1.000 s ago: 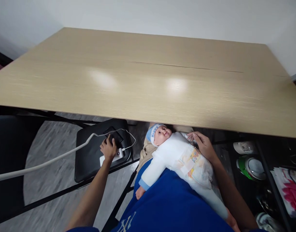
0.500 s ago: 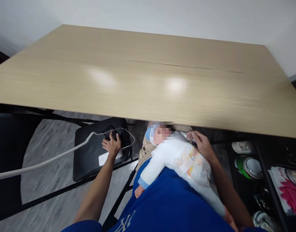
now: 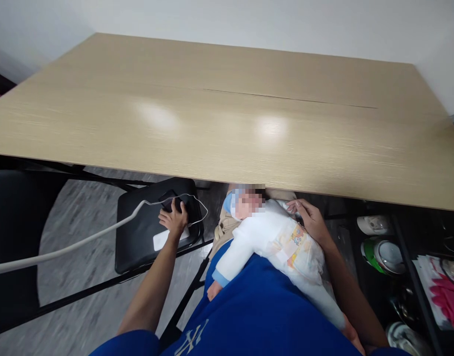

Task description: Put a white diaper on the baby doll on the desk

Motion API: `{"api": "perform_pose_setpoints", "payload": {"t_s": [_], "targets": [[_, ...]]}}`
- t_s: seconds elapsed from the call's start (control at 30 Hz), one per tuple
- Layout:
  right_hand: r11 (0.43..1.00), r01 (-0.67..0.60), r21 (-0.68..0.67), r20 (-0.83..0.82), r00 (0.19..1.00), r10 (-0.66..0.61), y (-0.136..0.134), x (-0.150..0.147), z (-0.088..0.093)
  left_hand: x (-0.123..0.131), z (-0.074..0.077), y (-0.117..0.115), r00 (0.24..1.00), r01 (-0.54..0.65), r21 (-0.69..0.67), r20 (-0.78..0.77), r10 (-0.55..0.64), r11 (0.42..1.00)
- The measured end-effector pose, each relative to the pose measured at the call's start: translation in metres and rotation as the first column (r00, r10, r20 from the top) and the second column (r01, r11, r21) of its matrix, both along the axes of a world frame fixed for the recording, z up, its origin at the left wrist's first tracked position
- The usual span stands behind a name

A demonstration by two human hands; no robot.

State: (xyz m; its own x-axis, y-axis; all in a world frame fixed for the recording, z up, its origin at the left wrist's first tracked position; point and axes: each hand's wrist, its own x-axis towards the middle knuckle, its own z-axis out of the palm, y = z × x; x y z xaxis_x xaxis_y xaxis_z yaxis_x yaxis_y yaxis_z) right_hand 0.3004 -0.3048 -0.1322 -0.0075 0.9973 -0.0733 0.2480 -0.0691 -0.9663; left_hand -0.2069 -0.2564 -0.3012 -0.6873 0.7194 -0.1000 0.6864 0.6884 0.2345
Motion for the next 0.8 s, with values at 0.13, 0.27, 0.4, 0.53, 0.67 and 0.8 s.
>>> {"api": "perform_pose_setpoints", "payload": {"t_s": [0.13,0.27,0.4,0.53,0.67,0.8], "targets": [[1.0,0.0,-0.001,-0.004,1.0,0.0,0.0005,-0.0003,0.0,0.0013,0.0,-0.0001,1.0,0.0,0.005,-0.004,0.0,1.0],[1.0,0.003,0.0,-0.018,1.0,-0.003,0.0009,-0.0004,0.0002,0.0025,-0.0004,-0.0005,1.0,-0.003,0.011,-0.01,0.003,1.0],[1.0,0.005,0.0,-0.01,1.0,-0.005,0.0008,0.0003,-0.0009,0.0033,-0.0015,-0.0018,1.0,0.003,0.016,-0.021,-0.003,1.0],[1.0,0.008,-0.001,-0.002,1.0,-0.008,0.0003,0.0007,-0.0028,0.0049,-0.0028,-0.004,0.999,0.008,0.02,-0.031,-0.008,1.0],[1.0,0.01,-0.001,-0.007,1.0,-0.01,0.0002,0.0004,-0.0033,0.0061,-0.002,-0.0051,0.999,0.011,0.022,-0.032,-0.01,1.0],[1.0,0.009,-0.007,-0.014,1.0,-0.009,0.0002,0.0003,-0.003,0.0065,0.0005,-0.0049,1.0,0.006,0.022,-0.028,-0.005,1.0]]}}
